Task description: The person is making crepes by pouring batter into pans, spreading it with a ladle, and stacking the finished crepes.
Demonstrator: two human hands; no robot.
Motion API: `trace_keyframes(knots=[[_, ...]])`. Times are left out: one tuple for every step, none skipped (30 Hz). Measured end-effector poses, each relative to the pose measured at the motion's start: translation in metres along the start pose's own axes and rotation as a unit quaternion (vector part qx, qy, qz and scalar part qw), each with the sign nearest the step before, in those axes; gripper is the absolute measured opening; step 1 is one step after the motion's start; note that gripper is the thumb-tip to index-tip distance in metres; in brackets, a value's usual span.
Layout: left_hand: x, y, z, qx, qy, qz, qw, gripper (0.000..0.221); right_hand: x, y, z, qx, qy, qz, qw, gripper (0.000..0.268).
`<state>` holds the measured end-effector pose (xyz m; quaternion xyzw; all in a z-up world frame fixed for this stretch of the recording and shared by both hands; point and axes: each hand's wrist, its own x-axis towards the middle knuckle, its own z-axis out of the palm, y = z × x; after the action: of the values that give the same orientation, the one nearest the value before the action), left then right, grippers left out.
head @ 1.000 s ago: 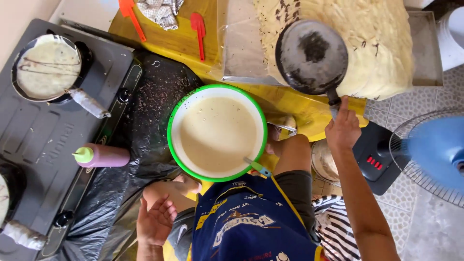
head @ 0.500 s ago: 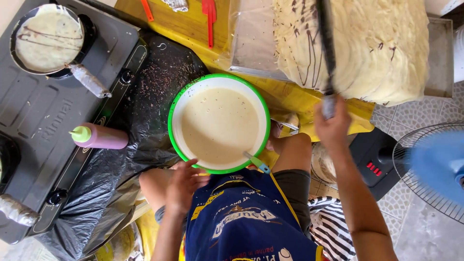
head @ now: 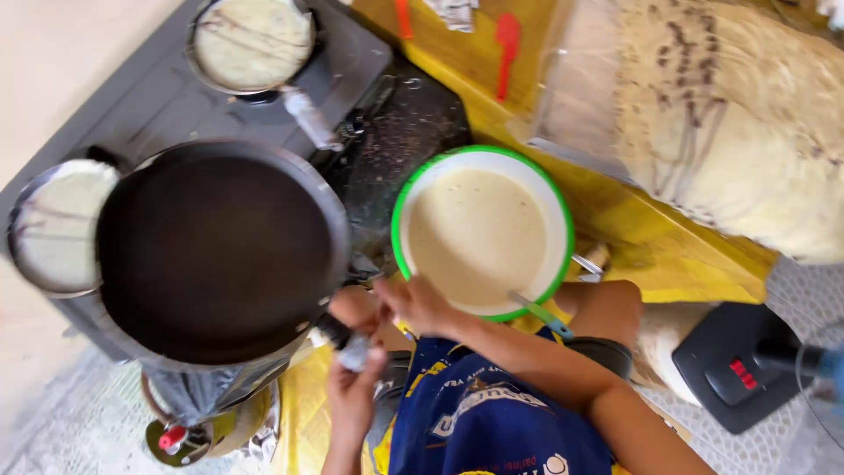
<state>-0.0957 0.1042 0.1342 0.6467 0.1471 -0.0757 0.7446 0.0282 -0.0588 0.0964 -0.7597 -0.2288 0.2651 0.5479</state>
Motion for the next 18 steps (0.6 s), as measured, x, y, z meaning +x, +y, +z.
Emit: trace_keyframes(knots=[[-0.007,-0.025,-0.034,-0.009,0.12,-0.016,0.993,0.048,0.036,0.02,0.003,-0.066,0.142,0.023,0.987,0.058],[-0.015,-0.05,-0.066,-0.02,0.238,-0.033,0.971,0.038,0.072,0.039,0.007,-0.13,0.28,0.043,0.95,0.048],[-0.025,-0.035,-0.075,-0.024,0.248,-0.033,0.968,0.038,0.095,0.036,0.006,-0.132,0.27,0.038,0.953,0.048],[-0.034,-0.02,-0.083,-0.009,0.288,0.01,0.958,0.031,0.118,0.033,0.006,-0.084,0.288,0.01,0.954,0.071],[-0.045,-0.006,-0.091,0.008,0.327,0.051,0.944,0.025,0.141,0.03,0.009,-0.034,0.303,-0.016,0.952,0.121],[-0.049,-0.01,-0.101,0.005,0.338,0.049,0.94,0.025,0.158,0.031,0.015,-0.034,0.292,-0.019,0.956,0.121],[-0.053,-0.014,-0.111,0.006,0.344,0.038,0.938,0.029,0.176,0.031,0.021,-0.029,0.307,-0.039,0.951,0.127],[-0.056,-0.018,-0.12,0.006,0.349,0.027,0.937,0.034,0.194,0.032,0.027,-0.024,0.321,-0.06,0.945,0.132],[-0.057,-0.024,-0.125,0.003,0.356,0.026,0.934,0.034,0.204,0.026,0.03,-0.024,0.313,-0.062,0.947,0.132],[-0.058,-0.031,-0.128,-0.007,0.34,0.011,0.94,0.032,0.212,0.02,0.032,0.006,0.313,-0.073,0.947,0.114],[-0.059,-0.04,-0.13,-0.018,0.321,-0.004,0.947,0.031,0.218,0.016,0.032,0.034,0.315,-0.081,0.945,0.096],[-0.057,-0.041,-0.126,-0.021,0.325,-0.006,0.946,0.031,0.22,0.019,0.03,0.033,0.31,-0.081,0.947,0.096],[-0.055,-0.041,-0.122,-0.029,0.288,-0.018,0.957,0.031,0.22,0.023,0.026,0.053,0.294,-0.06,0.953,0.093],[-0.052,-0.042,-0.118,-0.037,0.251,-0.03,0.967,0.032,0.22,0.026,0.022,0.073,0.277,-0.039,0.957,0.091],[-0.046,-0.041,-0.111,-0.039,0.251,-0.03,0.967,0.032,0.21,0.034,0.012,0.071,0.277,-0.039,0.958,0.091],[-0.04,-0.04,-0.103,-0.022,0.238,-0.054,0.97,0.026,0.201,0.041,0.002,0.117,0.325,-0.062,0.936,0.086],[-0.037,-0.04,-0.094,-0.006,0.226,-0.08,0.971,0.02,0.189,0.05,-0.006,0.162,0.369,-0.082,0.911,0.081],[-0.029,-0.033,-0.085,-0.009,0.228,-0.083,0.97,0.02,0.155,0.025,-0.031,0.16,0.367,-0.08,0.913,0.081]])
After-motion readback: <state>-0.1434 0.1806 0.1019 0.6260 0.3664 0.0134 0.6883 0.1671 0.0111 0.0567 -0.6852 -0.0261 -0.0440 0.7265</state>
